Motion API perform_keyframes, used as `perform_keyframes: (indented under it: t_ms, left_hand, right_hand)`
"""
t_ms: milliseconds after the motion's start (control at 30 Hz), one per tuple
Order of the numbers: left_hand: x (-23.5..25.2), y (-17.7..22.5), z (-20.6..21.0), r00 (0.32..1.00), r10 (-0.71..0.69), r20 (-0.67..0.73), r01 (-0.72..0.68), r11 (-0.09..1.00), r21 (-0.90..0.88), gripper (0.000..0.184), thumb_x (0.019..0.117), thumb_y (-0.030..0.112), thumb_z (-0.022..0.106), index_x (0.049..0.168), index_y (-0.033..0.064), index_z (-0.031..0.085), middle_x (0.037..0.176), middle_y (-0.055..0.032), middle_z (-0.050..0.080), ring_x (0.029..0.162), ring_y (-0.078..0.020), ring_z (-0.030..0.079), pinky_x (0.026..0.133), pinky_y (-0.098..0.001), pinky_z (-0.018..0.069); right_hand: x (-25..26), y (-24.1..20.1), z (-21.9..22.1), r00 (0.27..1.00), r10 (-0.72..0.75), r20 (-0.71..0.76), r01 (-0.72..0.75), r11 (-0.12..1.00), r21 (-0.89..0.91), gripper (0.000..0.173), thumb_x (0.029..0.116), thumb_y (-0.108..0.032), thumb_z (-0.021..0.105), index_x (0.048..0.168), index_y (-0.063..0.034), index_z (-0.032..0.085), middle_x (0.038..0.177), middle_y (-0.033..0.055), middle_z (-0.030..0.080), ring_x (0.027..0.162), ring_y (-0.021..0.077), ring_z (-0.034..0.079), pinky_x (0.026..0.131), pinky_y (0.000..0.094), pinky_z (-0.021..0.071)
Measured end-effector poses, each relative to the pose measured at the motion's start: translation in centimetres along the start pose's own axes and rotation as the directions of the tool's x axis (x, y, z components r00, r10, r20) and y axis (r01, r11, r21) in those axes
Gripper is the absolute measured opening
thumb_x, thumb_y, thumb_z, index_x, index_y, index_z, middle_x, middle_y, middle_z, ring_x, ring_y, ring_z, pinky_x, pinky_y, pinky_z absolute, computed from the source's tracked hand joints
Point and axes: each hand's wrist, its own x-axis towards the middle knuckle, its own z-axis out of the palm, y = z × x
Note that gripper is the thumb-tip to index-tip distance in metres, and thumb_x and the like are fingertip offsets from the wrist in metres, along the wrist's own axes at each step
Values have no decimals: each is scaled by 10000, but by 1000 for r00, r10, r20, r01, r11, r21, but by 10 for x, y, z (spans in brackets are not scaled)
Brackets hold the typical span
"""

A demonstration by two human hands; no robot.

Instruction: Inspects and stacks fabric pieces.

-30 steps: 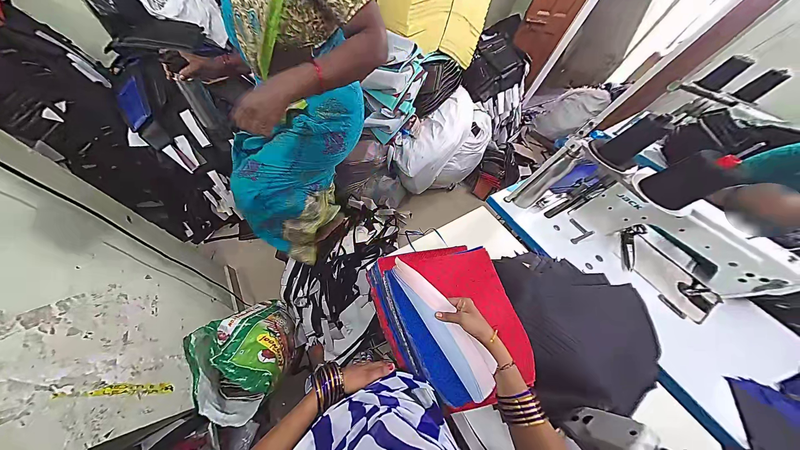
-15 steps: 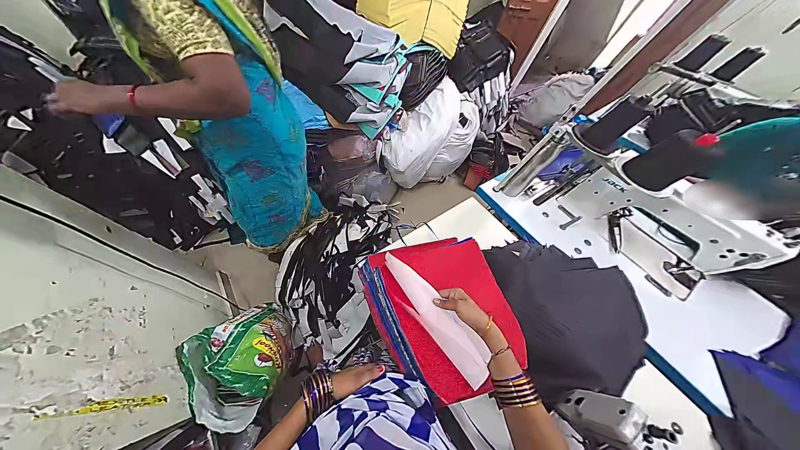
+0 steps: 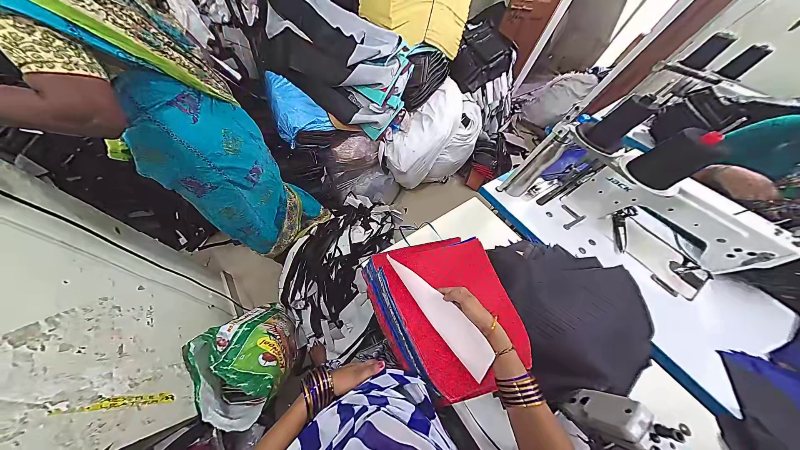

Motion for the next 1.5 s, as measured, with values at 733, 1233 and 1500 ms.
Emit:
perform_keyframes:
  t_ms: [733,1233,1500]
  left_hand:
    - [1,16,-8,996,37,86,-40,998,38,600,1131,325,209,1489,-124,383,1548,-325,381,1493,-397,324,1233,-530,186]
    - [1,7,-5,996,78,37,-78,997,-2,589,1128,320,237,1484,-123,391,1552,-323,375,1495,-394,320,1236,-522,187]
    - [7,-4,-3,995,92,44,-95,992,80,641,1123,374,197,1477,-120,404,1527,-339,401,1476,-432,339,1213,-584,203]
  right_hand:
    - [-44,32,74,796,-590,-132,167,425,-890,227,775,-143,722,917,33,742,1092,271,697,1037,503,648,833,628,509]
    - [-47,7,98,967,-231,-104,-22,334,-942,389,929,3,560,1275,-57,726,1140,298,680,965,466,696,788,591,552]
    - [-50,35,87,852,-519,70,251,288,-924,328,832,16,613,1104,-18,794,893,235,709,744,399,712,622,540,568]
